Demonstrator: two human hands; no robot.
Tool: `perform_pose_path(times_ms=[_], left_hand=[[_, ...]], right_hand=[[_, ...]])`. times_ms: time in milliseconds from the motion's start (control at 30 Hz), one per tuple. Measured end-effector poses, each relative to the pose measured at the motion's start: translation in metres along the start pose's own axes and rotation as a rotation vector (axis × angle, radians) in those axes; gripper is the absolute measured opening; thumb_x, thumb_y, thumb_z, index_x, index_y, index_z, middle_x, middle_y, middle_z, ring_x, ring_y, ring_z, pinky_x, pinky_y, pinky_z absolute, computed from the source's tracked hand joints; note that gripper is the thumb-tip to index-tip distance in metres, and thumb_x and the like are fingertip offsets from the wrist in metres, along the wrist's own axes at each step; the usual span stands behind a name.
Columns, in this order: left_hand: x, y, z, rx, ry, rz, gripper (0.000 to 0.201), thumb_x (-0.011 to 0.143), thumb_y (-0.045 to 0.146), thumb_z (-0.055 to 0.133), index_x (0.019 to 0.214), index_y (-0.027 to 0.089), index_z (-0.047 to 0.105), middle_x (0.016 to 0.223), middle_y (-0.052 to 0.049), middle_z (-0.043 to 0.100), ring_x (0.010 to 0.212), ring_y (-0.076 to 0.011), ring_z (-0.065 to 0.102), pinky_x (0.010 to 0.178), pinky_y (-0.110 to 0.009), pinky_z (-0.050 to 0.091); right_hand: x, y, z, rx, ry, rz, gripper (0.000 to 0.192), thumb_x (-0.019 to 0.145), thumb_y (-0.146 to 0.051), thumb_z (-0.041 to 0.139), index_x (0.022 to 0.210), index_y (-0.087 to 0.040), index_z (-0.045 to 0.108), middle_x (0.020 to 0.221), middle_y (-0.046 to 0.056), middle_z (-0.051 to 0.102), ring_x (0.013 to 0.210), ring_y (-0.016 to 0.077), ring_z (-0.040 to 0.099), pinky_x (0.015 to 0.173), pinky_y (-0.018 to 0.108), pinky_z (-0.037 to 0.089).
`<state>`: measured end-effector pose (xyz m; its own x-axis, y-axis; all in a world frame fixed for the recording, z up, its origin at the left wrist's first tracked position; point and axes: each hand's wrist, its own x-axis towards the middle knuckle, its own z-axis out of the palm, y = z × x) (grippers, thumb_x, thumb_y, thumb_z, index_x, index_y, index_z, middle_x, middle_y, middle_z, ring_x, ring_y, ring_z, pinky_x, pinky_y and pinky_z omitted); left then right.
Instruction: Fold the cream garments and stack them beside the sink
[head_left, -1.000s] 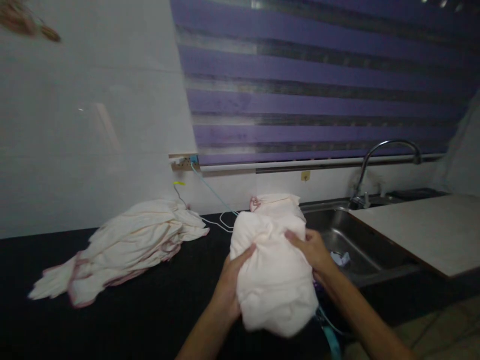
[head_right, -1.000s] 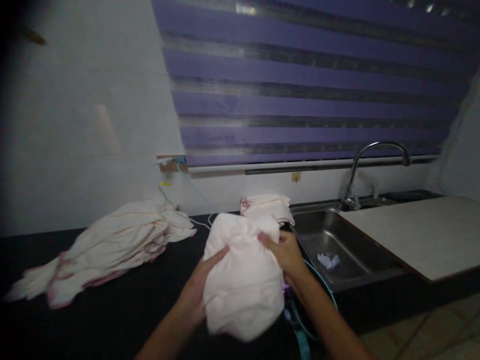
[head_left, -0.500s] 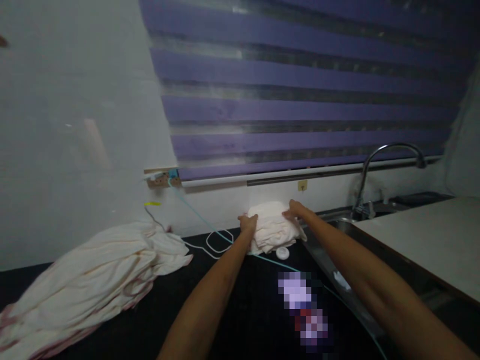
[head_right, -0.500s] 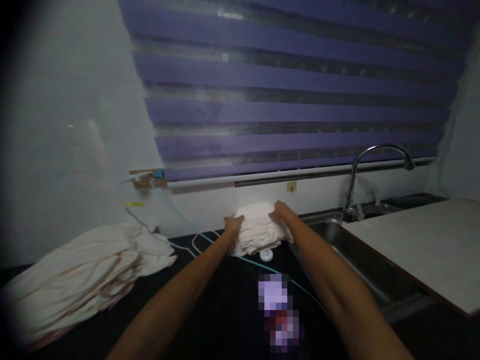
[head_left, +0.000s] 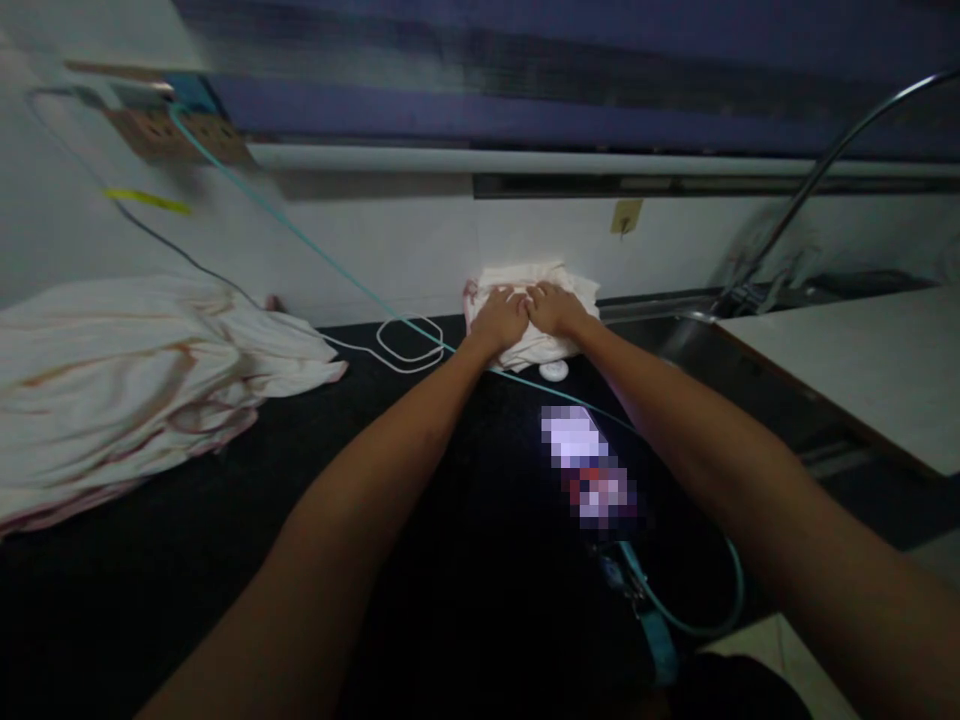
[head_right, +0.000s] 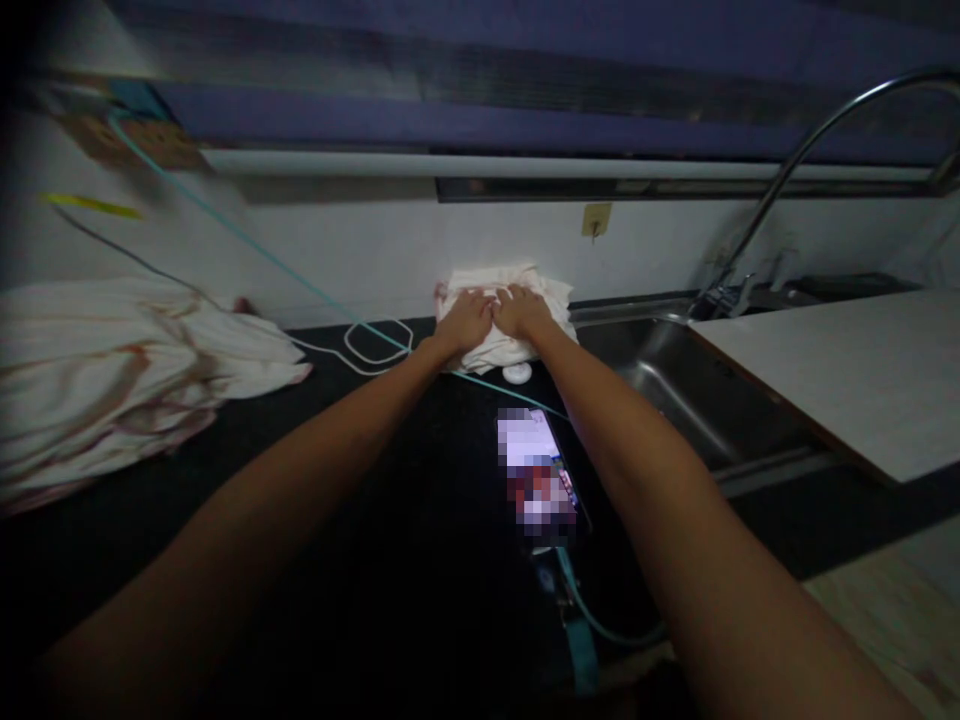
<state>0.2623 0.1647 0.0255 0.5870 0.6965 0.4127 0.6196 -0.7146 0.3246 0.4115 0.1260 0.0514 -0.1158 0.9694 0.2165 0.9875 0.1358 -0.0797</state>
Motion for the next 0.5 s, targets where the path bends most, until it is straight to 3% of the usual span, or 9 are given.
perform_pose_path(times_ms=[200,500], left_hand=[[-0.002,0.0,0.001,0.075,0.041,-0.012,0.055,0.106,0.026,0.022,0.142,0.002,0.056,0.154,-0.024,0.051,0.152,-0.03,0.036,0.129,-0.051,0.015],[0.0,-0.001,0.003,0.08,0.034,-0.031,0.056,0.105,0.026,0.023,0.143,0.002,0.054,0.155,-0.024,0.049,0.151,-0.0304,0.036,0.129,-0.053,0.017]], right_hand=[[0.0,-0.004,-0.002,-0.02,-0.027,0.066,0.061,0.11,-0.044,0.023,0.159,-0.01,0.033,0.166,0.026,0.027,0.153,0.0419,0.029,0.12,0.06,0.027],[0.012,0.001,0.001,-0.021,-0.08,0.055,0.061,0.108,-0.045,0.026,0.155,-0.008,0.036,0.159,0.028,0.036,0.148,0.0458,0.034,0.117,0.064,0.028]])
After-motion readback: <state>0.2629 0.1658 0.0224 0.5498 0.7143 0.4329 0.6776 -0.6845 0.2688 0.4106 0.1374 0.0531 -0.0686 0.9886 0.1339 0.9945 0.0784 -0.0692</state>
